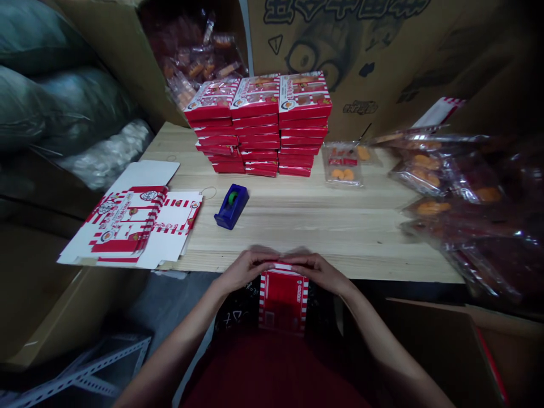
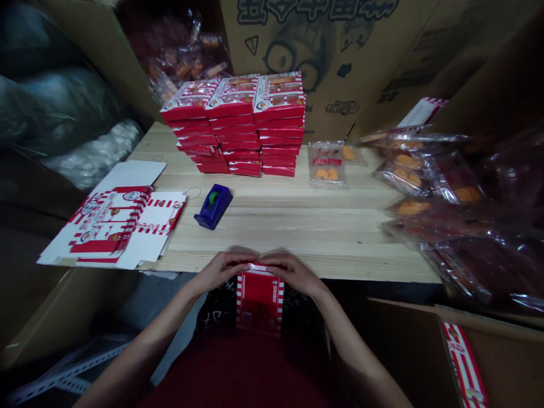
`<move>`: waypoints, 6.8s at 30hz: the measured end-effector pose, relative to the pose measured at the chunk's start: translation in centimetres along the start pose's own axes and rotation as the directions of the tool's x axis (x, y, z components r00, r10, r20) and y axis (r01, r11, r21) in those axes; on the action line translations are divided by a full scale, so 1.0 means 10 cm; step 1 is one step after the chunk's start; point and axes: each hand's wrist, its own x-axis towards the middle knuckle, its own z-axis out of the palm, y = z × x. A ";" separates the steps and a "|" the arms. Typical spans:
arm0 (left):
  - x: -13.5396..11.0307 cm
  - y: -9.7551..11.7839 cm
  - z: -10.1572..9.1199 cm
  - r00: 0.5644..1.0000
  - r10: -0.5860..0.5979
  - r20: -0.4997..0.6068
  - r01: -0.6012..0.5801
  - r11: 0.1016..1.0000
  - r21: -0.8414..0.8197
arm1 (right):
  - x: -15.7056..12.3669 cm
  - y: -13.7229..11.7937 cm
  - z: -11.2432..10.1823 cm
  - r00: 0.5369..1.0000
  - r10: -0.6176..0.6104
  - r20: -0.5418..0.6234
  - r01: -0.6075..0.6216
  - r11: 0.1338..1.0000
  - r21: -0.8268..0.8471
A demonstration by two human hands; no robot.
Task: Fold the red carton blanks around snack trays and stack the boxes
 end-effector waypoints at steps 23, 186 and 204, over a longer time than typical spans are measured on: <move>-0.03 0.03 -0.01 0.998 -0.033 -0.046 0.033 0.999 -0.012 | 0.09 0.00 0.06 1.000 -0.029 0.010 0.030 0.990 -0.141; 0.04 0.79 -0.25 0.558 0.804 -0.206 -0.504 0.525 0.686 | 0.12 -1.25 0.34 0.805 -0.120 -0.581 0.361 0.876 0.320; -1.30 -0.97 -2.23 0.337 -0.026 -0.941 0.898 0.310 0.313 | 1.65 -2.11 -0.06 0.743 -0.352 -0.569 0.494 0.862 0.112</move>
